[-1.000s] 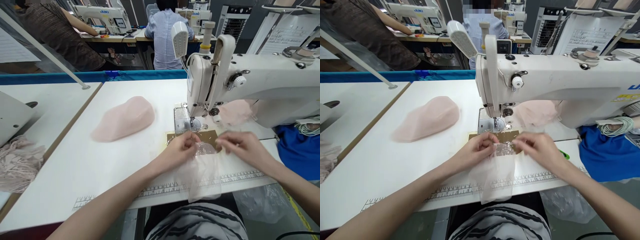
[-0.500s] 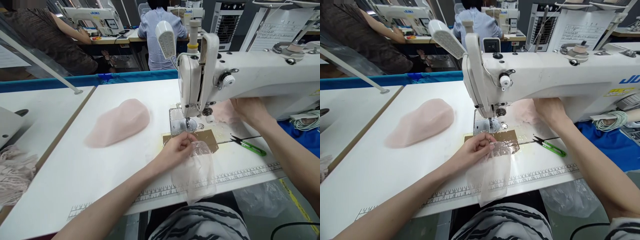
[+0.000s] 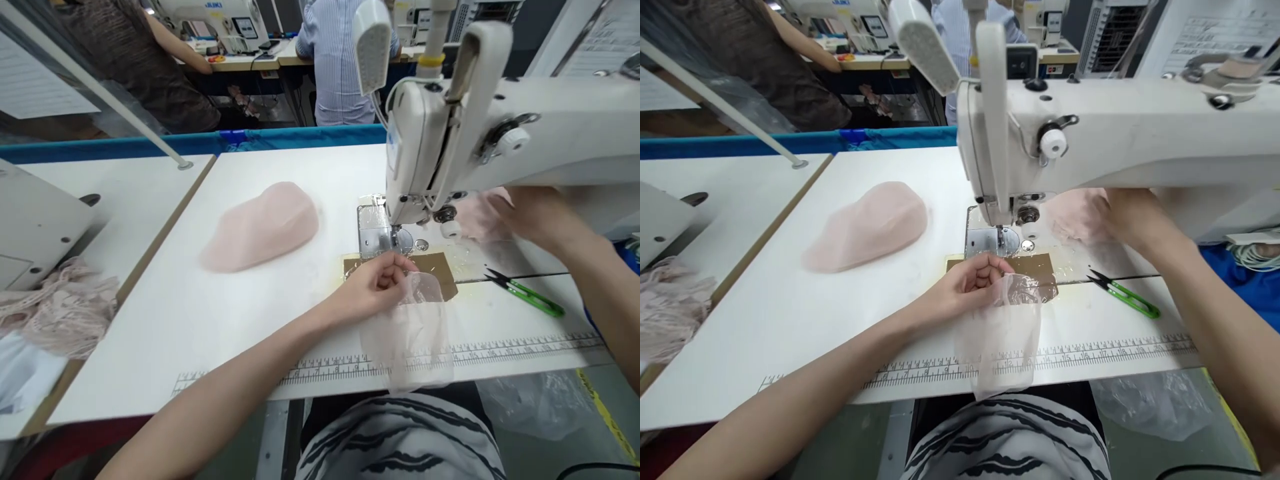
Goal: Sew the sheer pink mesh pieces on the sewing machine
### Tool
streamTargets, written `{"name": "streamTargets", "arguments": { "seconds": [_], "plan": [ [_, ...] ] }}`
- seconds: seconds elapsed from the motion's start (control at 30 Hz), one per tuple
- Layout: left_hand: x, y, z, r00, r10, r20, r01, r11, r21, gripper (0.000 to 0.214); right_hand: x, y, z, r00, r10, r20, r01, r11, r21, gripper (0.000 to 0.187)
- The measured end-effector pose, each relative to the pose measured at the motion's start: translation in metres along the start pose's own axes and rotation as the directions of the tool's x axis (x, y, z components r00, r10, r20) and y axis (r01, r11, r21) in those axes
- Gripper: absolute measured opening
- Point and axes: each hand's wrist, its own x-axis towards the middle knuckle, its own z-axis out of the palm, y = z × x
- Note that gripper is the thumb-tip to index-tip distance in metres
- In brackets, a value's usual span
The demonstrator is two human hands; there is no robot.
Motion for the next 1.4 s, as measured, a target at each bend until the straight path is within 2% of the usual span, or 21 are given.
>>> {"name": "streamTargets", "arguments": {
  "seconds": [0.07,0.1,0.17,0.23,0.27,0.37,0.43,0.53,0.6,0.67,0.73,0.8,0.87,0.93,0.97,1.0,1.03,1.1,1.2,1.3,1.4],
  "plan": [
    [0.000,-0.001,0.000,1.000,0.014,0.003,-0.014,1.000,-0.022,0.024,-0.030,-0.021,-0.012,0.999,-0.022,0.029,0.020,0.998,0.053,0.033],
    [0.000,-0.001,0.000,1.000,0.021,0.008,-0.021,0.999,-0.032,0.025,-0.044,-0.034,-0.017,0.998,-0.027,0.059,0.013,0.976,0.219,0.034],
    [-0.001,0.000,0.001,0.999,0.039,0.021,-0.038,0.998,-0.046,0.026,-0.067,-0.060,-0.021,0.969,-0.089,0.232,-0.062,0.818,0.572,0.041],
    [-0.002,0.002,0.001,0.998,0.047,0.028,-0.046,0.998,-0.050,0.025,-0.077,-0.084,-0.019,0.880,-0.178,0.440,-0.229,0.652,0.723,0.054],
    [-0.002,0.003,0.001,0.998,0.049,0.027,-0.047,0.997,-0.053,0.025,-0.077,-0.093,-0.015,0.834,-0.220,0.506,-0.310,0.571,0.760,0.055],
    [-0.003,0.007,0.001,0.999,0.033,0.014,-0.032,0.997,-0.064,0.027,-0.065,-0.108,-0.005,0.752,-0.312,0.581,-0.440,0.418,0.795,0.033],
    [-0.003,0.009,0.001,1.000,0.002,-0.013,-0.003,0.997,-0.073,0.028,-0.055,-0.111,0.000,0.744,-0.341,0.574,-0.440,0.395,0.806,0.029],
    [-0.004,0.011,0.004,0.996,-0.007,-0.088,0.005,1.000,-0.021,0.033,-0.050,-0.114,0.001,0.791,-0.289,0.539,-0.391,0.438,0.809,0.045],
    [-0.005,0.010,0.008,0.994,0.043,-0.105,-0.031,0.993,0.118,0.053,-0.052,-0.116,0.000,0.818,-0.236,0.525,-0.368,0.486,0.793,0.049],
    [-0.006,0.009,0.011,0.992,0.085,-0.088,-0.059,0.960,0.273,0.063,-0.055,-0.117,-0.002,0.815,-0.222,0.535,-0.375,0.501,0.780,0.046],
    [-0.006,0.008,0.010,0.994,0.067,-0.090,-0.039,0.959,0.282,0.051,-0.057,-0.115,-0.005,0.767,-0.254,0.589,-0.434,0.469,0.769,0.043],
    [-0.006,0.009,0.005,0.998,-0.009,-0.064,0.016,0.994,0.111,0.038,-0.060,-0.110,-0.010,0.681,-0.317,0.660,-0.536,0.397,0.745,0.041],
    [-0.006,0.012,-0.002,0.992,-0.097,0.079,0.107,0.986,-0.125,0.037,-0.063,-0.102,-0.015,0.580,-0.389,0.716,-0.647,0.315,0.695,0.039],
    [-0.006,0.017,-0.008,0.955,-0.119,0.272,0.197,0.939,-0.282,0.042,-0.069,-0.096,-0.018,0.497,-0.450,0.742,-0.722,0.260,0.641,0.037],
    [-0.006,0.019,-0.009,0.940,-0.119,0.319,0.227,0.918,-0.326,0.043,-0.072,-0.094,-0.019,0.472,-0.470,0.746,-0.737,0.253,0.626,0.037],
    [-0.006,0.020,-0.010,0.935,-0.131,0.329,0.250,0.901,-0.354,0.042,-0.074,-0.093,-0.019,0.469,-0.475,0.745,-0.735,0.258,0.627,0.037],
    [-0.005,0.020,-0.009,0.939,-0.157,0.307,0.269,0.890,-0.368,0.037,-0.077,-0.093,-0.018,0.485,-0.464,0.741,-0.719,0.271,0.640,0.037],
    [-0.005,0.020,-0.006,0.943,-0.235,0.236,0.310,0.880,-0.360,0.026,-0.080,-0.096,-0.016,0.550,-0.407,0.730,-0.670,0.306,0.676,0.038],
    [-0.006,0.017,-0.002,0.927,-0.292,0.237,0.356,0.885,-0.300,0.046,-0.079,-0.101,-0.011,0.654,-0.313,0.689,-0.604,0.333,0.724,0.040],
    [-0.008,0.017,-0.002,0.877,-0.286,0.387,0.406,0.872,-0.276,0.065,-0.074,-0.100,-0.008,0.778,-0.214,0.591,-0.478,0.409,0.778,0.043],
    [-0.008,0.020,-0.007,0.764,-0.313,0.564,0.491,0.850,-0.193,0.063,-0.069,-0.092,-0.007,0.880,-0.127,0.458,-0.342,0.499,0.796,0.047]
  ]
}}
